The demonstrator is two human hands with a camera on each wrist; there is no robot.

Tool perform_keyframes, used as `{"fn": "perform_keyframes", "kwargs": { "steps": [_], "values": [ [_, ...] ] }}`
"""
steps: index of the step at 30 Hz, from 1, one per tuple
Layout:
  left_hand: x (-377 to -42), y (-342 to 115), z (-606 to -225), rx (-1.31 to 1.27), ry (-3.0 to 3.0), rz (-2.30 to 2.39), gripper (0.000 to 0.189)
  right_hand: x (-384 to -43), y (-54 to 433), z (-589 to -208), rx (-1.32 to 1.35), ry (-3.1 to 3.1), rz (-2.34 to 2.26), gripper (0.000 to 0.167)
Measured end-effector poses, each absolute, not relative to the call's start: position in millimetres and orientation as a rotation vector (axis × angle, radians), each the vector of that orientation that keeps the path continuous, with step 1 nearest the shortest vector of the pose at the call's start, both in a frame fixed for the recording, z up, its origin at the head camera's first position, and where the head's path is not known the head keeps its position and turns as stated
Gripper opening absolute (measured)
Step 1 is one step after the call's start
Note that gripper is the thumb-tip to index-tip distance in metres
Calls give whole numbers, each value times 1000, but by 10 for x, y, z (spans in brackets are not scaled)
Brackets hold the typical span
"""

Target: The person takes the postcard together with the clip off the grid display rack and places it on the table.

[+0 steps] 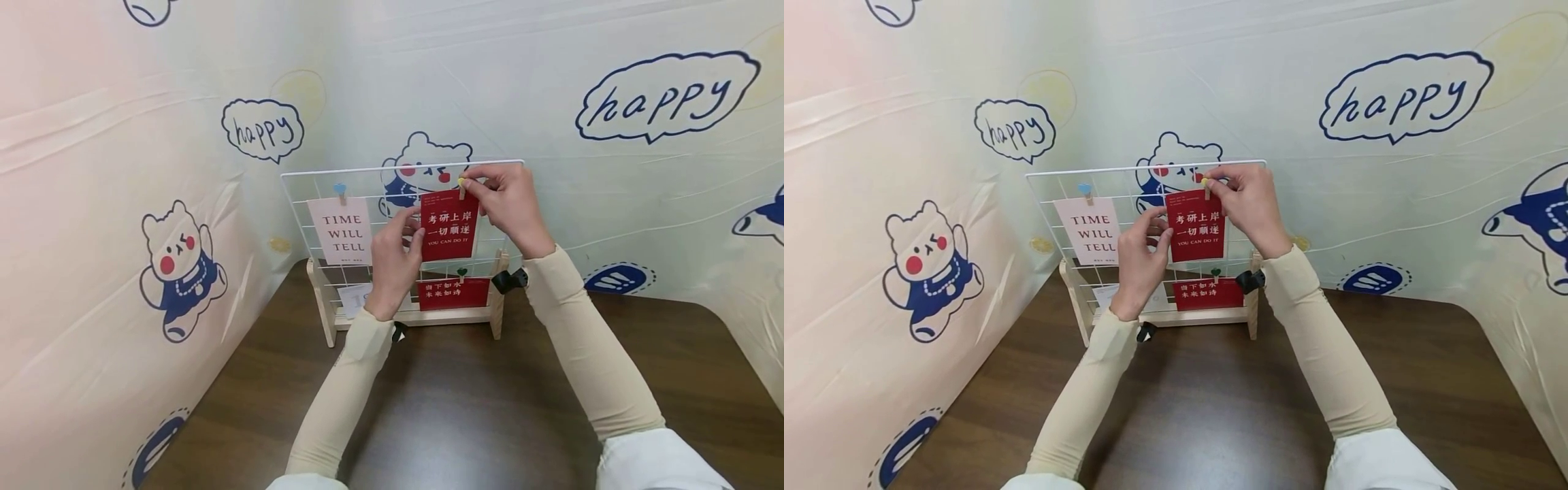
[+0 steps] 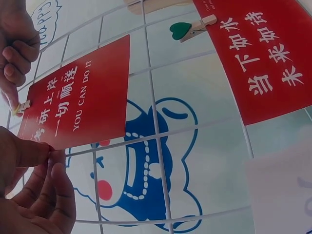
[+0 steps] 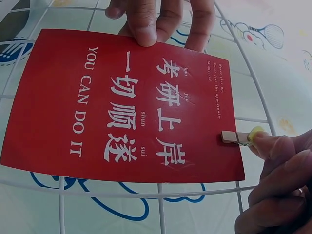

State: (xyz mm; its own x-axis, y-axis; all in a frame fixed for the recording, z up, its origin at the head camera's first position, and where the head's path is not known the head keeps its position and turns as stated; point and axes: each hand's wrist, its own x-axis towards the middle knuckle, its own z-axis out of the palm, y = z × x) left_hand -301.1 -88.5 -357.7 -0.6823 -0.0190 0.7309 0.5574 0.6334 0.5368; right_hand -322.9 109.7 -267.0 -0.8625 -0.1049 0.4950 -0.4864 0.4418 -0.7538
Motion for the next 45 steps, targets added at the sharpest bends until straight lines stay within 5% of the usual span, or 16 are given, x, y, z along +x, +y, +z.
{"fn": "perform_keyframes", "kwargs": {
  "steps": [45],
  "values": [
    [-2791, -915, -3619, -487, -2149, -1201, 35, -2748, 1539, -2887, 446, -2303, 1363, 26]
  ]
}}
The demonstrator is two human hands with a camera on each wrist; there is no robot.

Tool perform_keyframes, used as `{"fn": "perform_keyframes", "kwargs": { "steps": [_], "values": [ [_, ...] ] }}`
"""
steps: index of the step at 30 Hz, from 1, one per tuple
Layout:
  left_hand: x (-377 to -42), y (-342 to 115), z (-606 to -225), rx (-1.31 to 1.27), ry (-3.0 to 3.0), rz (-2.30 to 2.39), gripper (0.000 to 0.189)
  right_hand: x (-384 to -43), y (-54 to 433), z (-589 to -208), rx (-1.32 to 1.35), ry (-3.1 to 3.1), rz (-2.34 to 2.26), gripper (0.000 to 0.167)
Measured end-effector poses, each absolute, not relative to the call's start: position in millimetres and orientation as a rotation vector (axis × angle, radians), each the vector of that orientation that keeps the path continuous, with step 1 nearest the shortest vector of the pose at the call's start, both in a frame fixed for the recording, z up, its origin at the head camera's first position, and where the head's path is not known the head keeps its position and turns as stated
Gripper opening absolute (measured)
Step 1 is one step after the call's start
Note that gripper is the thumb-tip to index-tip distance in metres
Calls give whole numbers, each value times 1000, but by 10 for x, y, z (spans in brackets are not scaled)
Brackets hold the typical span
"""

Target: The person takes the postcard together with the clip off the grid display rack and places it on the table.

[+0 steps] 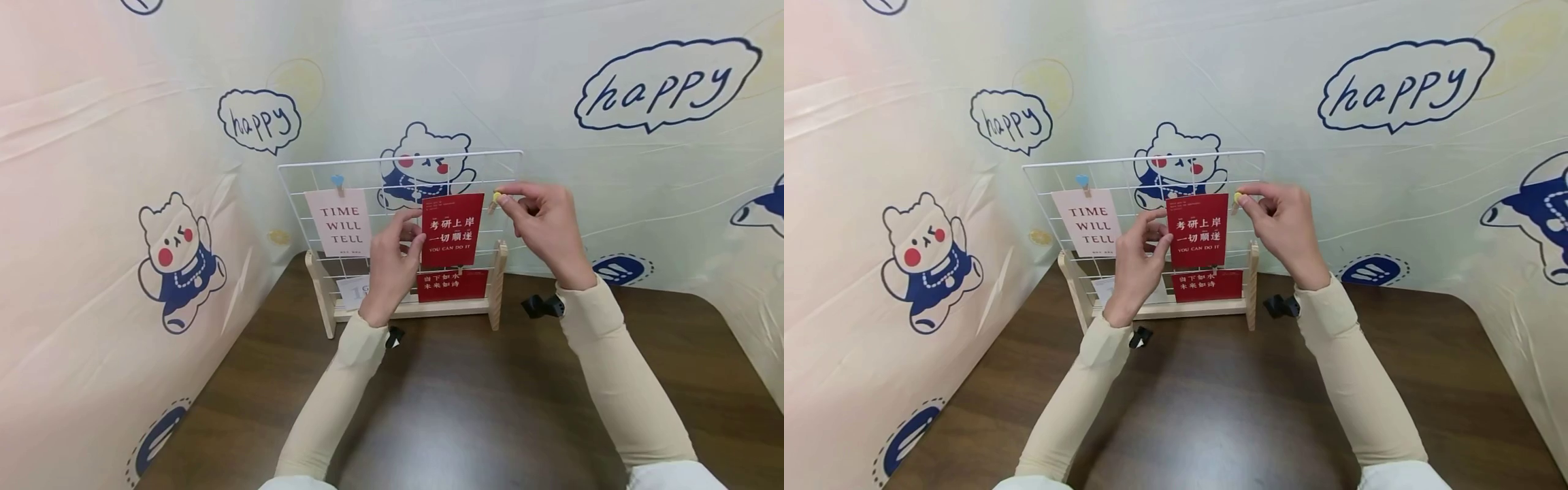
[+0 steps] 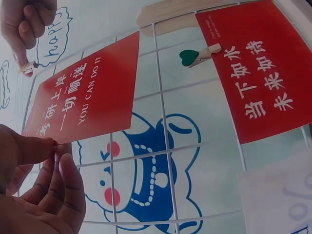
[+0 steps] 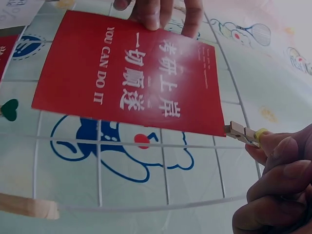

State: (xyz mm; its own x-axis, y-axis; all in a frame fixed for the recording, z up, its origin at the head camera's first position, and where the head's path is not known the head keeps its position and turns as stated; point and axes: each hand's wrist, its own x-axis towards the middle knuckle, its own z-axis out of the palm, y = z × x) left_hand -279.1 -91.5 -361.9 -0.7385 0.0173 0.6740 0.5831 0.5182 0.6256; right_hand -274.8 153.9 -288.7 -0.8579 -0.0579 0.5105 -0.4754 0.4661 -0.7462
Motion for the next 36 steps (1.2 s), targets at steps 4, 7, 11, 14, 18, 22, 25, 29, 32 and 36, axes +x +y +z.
{"fn": "perform_keyframes", "kwargs": {
  "steps": [4, 7, 11, 14, 18, 22, 25, 29, 32, 36],
  "values": [
    [-2734, -935, -3659, -486, -2167, -1192, 36, -2766, 1573, -2953, 457, -2318, 1346, 26],
    [-2680, -951, -3704, -474, -2189, -1192, 37, -2768, 1605, -3021, 458, -2338, 1338, 27],
    [-2595, -970, -3764, -438, -2227, -1225, 39, -2759, 1653, -3111, 446, -2361, 1340, 28],
    [-2535, -973, -3785, -426, -2262, -1253, 40, -2739, 1701, -3165, 422, -2374, 1342, 29],
    [-2474, -959, -3792, -434, -2293, -1265, 41, -2712, 1763, -3215, 383, -2384, 1338, 28],
    [-2422, -944, -3800, -450, -2298, -1274, 43, -2713, 1810, -3251, 389, -2384, 1315, 27],
    [-2387, -946, -3820, -464, -2300, -1279, 43, -2715, 1845, -3285, 403, -2389, 1295, 27],
    [-2340, -975, -3876, -456, -2311, -1294, 41, -2699, 1903, -3352, 371, -2411, 1280, 26],
    [-2304, -1001, -3913, -444, -2320, -1310, 41, -2688, 1964, -3410, 331, -2426, 1279, 25],
    [-2253, -1015, -3957, -433, -2328, -1320, 41, -2673, 2053, -3471, 300, -2440, 1291, 27]
  ]
}}
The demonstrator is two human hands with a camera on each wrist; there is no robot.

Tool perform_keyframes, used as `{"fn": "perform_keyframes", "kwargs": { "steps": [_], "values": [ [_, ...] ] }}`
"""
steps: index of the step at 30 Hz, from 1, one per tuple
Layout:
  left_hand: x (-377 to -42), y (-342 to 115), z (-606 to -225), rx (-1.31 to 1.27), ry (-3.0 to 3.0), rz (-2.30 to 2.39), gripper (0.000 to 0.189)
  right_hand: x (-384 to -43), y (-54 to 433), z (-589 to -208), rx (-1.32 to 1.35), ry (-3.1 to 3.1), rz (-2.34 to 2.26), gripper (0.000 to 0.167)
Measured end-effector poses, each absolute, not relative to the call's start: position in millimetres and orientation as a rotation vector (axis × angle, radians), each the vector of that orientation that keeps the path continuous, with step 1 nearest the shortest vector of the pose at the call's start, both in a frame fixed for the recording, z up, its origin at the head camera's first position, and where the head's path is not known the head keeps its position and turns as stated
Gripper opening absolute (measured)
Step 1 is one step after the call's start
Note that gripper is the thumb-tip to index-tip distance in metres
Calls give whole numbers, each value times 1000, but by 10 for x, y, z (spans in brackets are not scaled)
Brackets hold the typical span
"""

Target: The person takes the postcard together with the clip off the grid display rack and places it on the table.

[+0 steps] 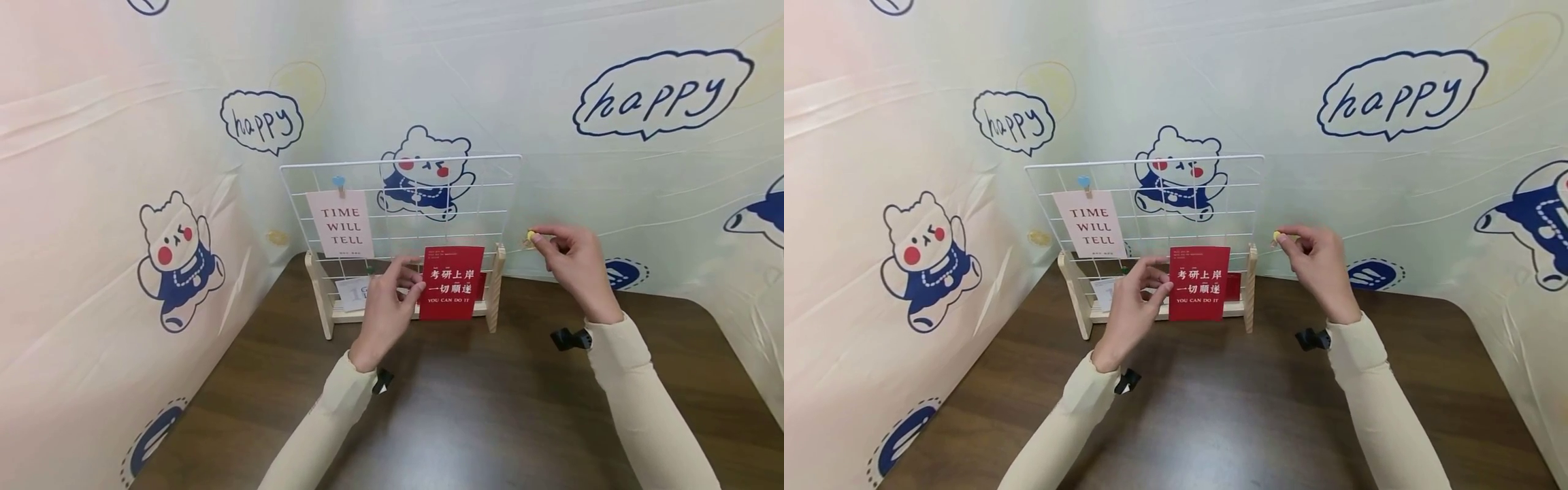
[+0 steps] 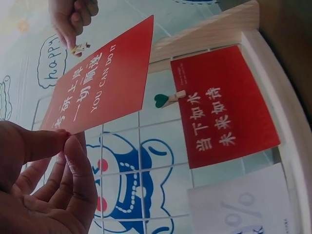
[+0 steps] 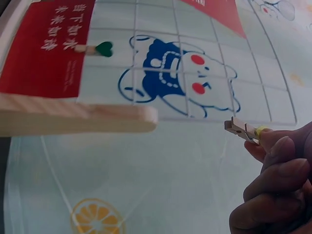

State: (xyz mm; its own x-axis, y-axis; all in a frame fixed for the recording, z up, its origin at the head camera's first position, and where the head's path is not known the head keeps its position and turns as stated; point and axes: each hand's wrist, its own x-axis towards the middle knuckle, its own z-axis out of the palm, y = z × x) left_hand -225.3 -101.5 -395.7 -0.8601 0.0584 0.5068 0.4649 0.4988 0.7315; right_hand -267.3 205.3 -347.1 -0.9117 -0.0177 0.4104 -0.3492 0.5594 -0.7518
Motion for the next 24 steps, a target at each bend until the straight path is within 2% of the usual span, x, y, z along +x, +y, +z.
{"fn": "perform_keyframes", "kwargs": {
  "steps": [5, 17, 24],
  "values": [
    [-2215, -996, -4010, -431, -2335, -1335, 40, -2664, 2135, -3556, 308, -2454, 1288, 29],
    [-2164, -994, -4080, -454, -2381, -1339, 42, -2670, 2273, -3863, 371, -2505, 1169, 23],
    [-2122, -1037, -4130, -427, -2397, -1371, 42, -2619, 2406, -3991, 341, -2547, 1180, 26]
  ]
}}
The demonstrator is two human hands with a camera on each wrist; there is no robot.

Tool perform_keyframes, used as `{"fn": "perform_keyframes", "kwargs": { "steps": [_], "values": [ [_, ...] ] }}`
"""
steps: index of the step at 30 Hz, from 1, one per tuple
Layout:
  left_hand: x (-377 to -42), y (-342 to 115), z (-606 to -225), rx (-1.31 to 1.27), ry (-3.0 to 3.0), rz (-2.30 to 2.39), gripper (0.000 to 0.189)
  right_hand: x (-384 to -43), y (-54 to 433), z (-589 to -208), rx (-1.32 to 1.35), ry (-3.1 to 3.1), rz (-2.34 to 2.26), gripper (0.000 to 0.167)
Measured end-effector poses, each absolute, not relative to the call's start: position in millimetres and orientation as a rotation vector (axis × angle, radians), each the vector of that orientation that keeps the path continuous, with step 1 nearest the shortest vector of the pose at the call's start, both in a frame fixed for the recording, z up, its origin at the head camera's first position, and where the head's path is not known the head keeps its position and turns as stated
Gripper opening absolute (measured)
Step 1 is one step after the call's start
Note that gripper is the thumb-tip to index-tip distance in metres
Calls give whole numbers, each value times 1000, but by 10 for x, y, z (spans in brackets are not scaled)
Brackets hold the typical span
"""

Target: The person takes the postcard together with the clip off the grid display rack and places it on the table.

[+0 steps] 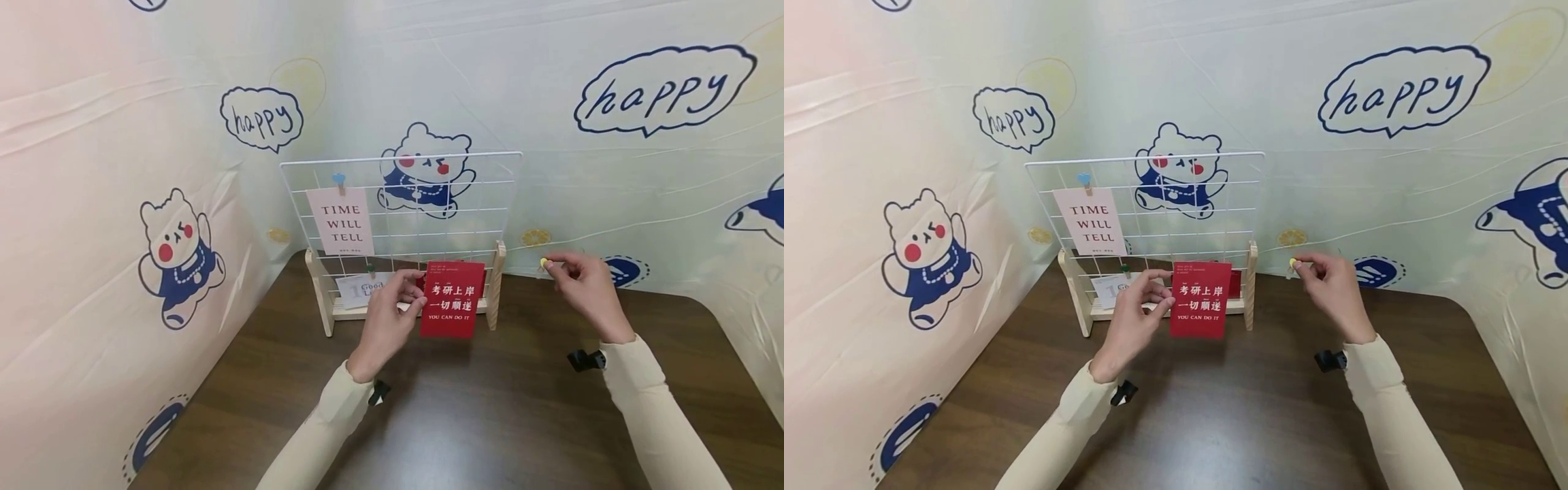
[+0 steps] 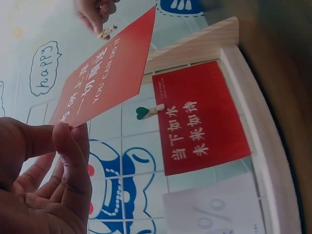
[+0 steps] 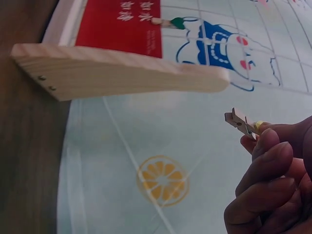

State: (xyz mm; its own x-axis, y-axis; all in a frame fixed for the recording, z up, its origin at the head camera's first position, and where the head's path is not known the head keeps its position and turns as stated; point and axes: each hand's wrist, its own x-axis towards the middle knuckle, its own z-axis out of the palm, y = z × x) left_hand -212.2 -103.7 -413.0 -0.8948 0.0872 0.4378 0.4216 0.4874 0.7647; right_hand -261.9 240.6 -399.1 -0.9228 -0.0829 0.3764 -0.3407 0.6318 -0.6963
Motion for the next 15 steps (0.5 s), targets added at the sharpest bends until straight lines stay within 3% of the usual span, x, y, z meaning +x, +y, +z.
{"fn": "perform_keyframes", "kwargs": {
  "steps": [15],
  "values": [
    [-2087, -1064, -4342, -407, -2422, -1456, 37, -2584, 2691, -4323, 293, -2620, 1066, 22]
  ]
}}
